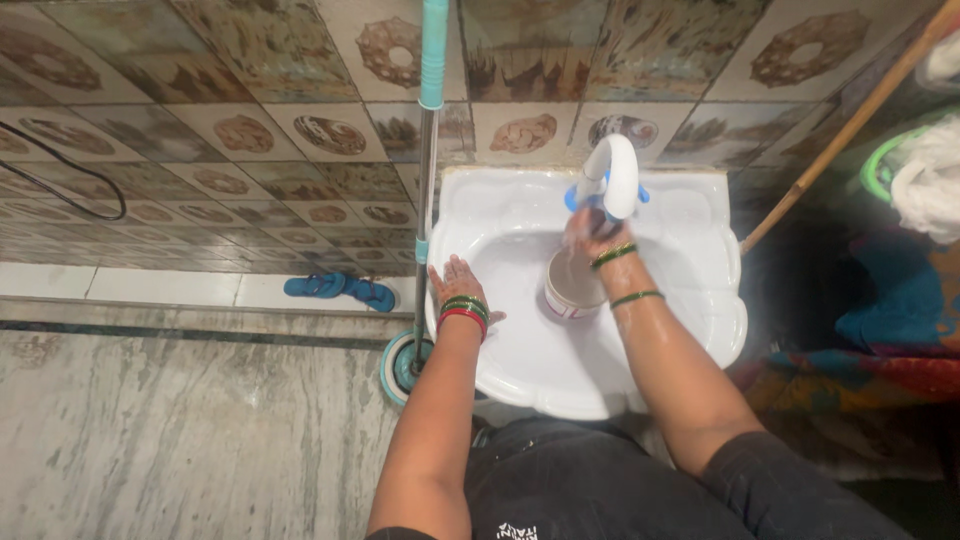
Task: The person washes a mug by hand under running water in a sink, repeatedly rinsing and scrubbing the inside and outside surfaces.
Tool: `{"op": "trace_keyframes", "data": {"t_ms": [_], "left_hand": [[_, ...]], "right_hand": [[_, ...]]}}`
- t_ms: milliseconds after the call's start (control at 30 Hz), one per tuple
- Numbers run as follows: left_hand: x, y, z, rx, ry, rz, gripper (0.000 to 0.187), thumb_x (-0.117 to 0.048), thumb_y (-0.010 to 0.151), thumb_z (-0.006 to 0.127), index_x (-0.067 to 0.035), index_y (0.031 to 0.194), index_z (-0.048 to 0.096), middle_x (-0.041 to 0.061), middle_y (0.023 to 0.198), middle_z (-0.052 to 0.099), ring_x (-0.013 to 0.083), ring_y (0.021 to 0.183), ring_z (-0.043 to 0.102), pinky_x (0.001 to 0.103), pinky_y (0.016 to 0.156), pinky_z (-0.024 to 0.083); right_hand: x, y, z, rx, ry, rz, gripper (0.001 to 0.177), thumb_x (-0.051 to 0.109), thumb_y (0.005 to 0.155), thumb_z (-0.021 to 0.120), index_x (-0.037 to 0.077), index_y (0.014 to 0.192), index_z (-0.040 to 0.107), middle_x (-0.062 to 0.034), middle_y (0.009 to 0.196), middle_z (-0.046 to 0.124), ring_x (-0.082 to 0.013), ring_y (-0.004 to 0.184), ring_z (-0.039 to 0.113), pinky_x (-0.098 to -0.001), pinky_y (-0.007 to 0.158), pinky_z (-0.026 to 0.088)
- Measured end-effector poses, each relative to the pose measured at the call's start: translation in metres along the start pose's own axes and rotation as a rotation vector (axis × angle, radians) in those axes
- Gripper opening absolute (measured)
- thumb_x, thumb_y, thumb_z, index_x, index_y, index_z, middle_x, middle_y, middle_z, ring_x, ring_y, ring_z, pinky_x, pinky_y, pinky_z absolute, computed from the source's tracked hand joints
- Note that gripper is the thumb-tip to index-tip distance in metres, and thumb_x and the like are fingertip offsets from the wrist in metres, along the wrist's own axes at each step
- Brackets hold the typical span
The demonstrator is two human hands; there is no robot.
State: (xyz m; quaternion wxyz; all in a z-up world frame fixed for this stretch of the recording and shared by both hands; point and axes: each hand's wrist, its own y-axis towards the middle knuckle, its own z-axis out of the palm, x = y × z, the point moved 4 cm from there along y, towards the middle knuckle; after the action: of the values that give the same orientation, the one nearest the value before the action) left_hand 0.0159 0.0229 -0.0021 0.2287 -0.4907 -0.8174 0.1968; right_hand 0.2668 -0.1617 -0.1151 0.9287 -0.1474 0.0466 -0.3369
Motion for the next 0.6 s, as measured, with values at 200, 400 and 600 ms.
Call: {"op": "trace_keyframes", "data": {"t_ms": [200, 400, 600], "left_hand": [[-0.002, -0.006, -0.008, 0.022, 0.005, -0.001, 0.141, -0.081, 0.071, 0.074, 0.005, 0.161, 0.008, 0.021, 0.170, 0.007, 0.0317, 0.157, 0.009, 0.062, 0.122, -0.002], [-0.003, -0.008, -0.006, 0.011, 0.047, -0.005, 0.140, -0.082, 0.071, 0.072, 0.005, 0.161, 0.010, 0.022, 0.170, 0.008, 0.0321, 0.157, 0.012, 0.064, 0.122, -0.003], [-0.002, -0.008, -0.010, 0.037, 0.010, -0.019, 0.139, -0.082, 0.071, 0.072, 0.002, 0.161, 0.008, 0.019, 0.171, 0.007, 0.0299, 0.157, 0.010, 0.063, 0.122, -0.003]], "right_hand": [[0.042, -0.014, 0.004, -0.303, -0.205, -0.546, 0.028, 0.019, 0.097, 0.047, 0.003, 0.106, 0.068, -0.0138, 0.089, 0.068, -0.0279, 0.081, 0.068, -0.0432, 0.079, 0.060], [-0.015, -0.006, -0.024, -0.055, -0.051, -0.149, 0.027, 0.024, 0.099, 0.050, 0.005, 0.088, 0.066, -0.0136, 0.083, 0.064, -0.0274, 0.077, 0.063, -0.0397, 0.069, 0.056], [-0.011, -0.009, -0.015, -0.155, -0.126, -0.086, 0.031, 0.037, 0.094, 0.049, 0.010, 0.092, 0.065, -0.0118, 0.087, 0.067, -0.0272, 0.077, 0.063, -0.0387, 0.061, 0.050]]}}
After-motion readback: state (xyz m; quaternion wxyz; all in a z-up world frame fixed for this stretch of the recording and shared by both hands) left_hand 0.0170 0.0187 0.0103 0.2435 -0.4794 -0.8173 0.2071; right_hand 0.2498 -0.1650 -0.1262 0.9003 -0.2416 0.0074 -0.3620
